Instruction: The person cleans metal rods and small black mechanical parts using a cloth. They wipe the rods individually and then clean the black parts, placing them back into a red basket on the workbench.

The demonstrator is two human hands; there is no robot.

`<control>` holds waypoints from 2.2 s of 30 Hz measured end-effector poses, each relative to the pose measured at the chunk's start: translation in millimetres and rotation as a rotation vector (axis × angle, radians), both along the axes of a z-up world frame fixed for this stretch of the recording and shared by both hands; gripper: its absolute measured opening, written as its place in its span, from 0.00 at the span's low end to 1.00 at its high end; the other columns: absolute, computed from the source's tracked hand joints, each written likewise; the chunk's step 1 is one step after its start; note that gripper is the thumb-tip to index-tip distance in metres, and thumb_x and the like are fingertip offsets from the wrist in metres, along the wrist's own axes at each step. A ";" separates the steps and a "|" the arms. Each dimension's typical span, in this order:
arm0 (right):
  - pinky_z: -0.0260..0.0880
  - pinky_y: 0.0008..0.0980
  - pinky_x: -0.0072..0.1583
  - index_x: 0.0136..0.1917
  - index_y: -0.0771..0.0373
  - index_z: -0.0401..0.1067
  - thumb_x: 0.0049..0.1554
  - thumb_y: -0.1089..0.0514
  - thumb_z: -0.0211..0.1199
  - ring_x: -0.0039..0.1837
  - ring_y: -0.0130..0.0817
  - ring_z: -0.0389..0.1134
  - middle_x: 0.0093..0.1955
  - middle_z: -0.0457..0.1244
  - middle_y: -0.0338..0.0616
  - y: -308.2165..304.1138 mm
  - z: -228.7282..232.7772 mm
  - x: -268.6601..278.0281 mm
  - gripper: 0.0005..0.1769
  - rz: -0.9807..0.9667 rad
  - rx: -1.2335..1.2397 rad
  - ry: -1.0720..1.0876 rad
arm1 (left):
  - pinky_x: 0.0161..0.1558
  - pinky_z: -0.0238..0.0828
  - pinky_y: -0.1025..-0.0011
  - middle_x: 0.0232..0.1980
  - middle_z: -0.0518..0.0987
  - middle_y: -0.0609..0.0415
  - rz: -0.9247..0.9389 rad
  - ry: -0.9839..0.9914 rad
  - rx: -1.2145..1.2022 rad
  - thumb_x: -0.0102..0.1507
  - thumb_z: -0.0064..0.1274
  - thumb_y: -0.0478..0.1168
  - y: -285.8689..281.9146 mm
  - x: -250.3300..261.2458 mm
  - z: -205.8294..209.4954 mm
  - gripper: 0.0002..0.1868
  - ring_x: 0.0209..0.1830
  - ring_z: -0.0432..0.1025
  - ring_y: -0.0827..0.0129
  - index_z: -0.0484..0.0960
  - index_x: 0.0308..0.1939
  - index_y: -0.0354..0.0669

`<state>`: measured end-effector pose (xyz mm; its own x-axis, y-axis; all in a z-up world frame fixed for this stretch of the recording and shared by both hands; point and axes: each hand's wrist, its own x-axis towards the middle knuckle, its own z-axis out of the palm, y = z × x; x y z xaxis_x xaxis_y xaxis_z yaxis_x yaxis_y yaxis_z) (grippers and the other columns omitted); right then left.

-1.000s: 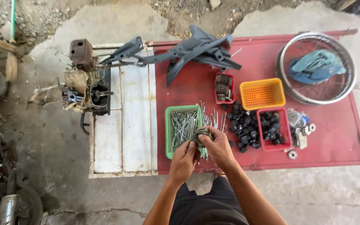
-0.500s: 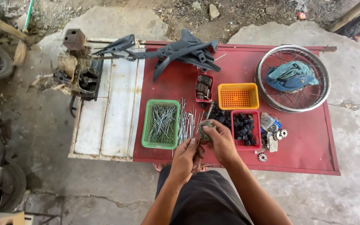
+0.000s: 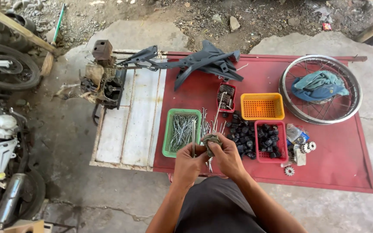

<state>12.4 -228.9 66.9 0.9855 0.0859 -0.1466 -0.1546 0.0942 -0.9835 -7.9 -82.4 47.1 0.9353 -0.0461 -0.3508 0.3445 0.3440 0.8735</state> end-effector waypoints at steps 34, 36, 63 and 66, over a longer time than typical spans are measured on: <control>0.57 0.25 0.39 0.44 0.65 0.77 0.58 0.66 0.50 0.37 0.26 0.55 0.36 0.61 0.40 -14.5 39.5 13.9 0.13 -0.239 0.140 -0.116 | 0.31 0.60 0.78 0.29 0.75 0.58 -0.442 -0.138 0.067 0.64 0.58 0.26 26.4 -14.6 26.8 0.05 0.27 0.63 0.77 0.79 0.34 0.35; 0.62 0.25 0.51 0.45 0.71 0.75 0.57 0.65 0.47 0.44 0.29 0.62 0.45 0.66 0.47 -41.5 60.2 21.7 0.15 -0.323 0.266 -0.186 | 0.37 0.66 0.76 0.33 0.78 0.56 -0.463 -0.088 0.091 0.64 0.59 0.28 8.6 -30.2 28.5 0.04 0.31 0.66 0.75 0.79 0.35 0.35; 0.59 0.23 0.46 0.46 0.73 0.76 0.58 0.62 0.49 0.41 0.29 0.61 0.39 0.65 0.47 -87.9 52.9 23.7 0.16 -0.103 0.269 -0.016 | 0.27 0.61 0.79 0.27 0.73 0.57 -0.130 -0.027 0.101 0.61 0.65 0.25 -67.9 -76.1 24.9 0.14 0.24 0.61 0.77 0.74 0.28 0.37; 0.62 0.23 0.45 0.48 0.74 0.75 0.59 0.66 0.49 0.40 0.28 0.62 0.40 0.66 0.48 -64.5 38.5 16.7 0.14 -0.166 0.493 0.023 | 0.24 0.62 0.77 0.23 0.72 0.57 -0.132 -0.034 0.191 0.59 0.66 0.27 -46.1 -59.1 31.2 0.14 0.19 0.63 0.76 0.75 0.26 0.36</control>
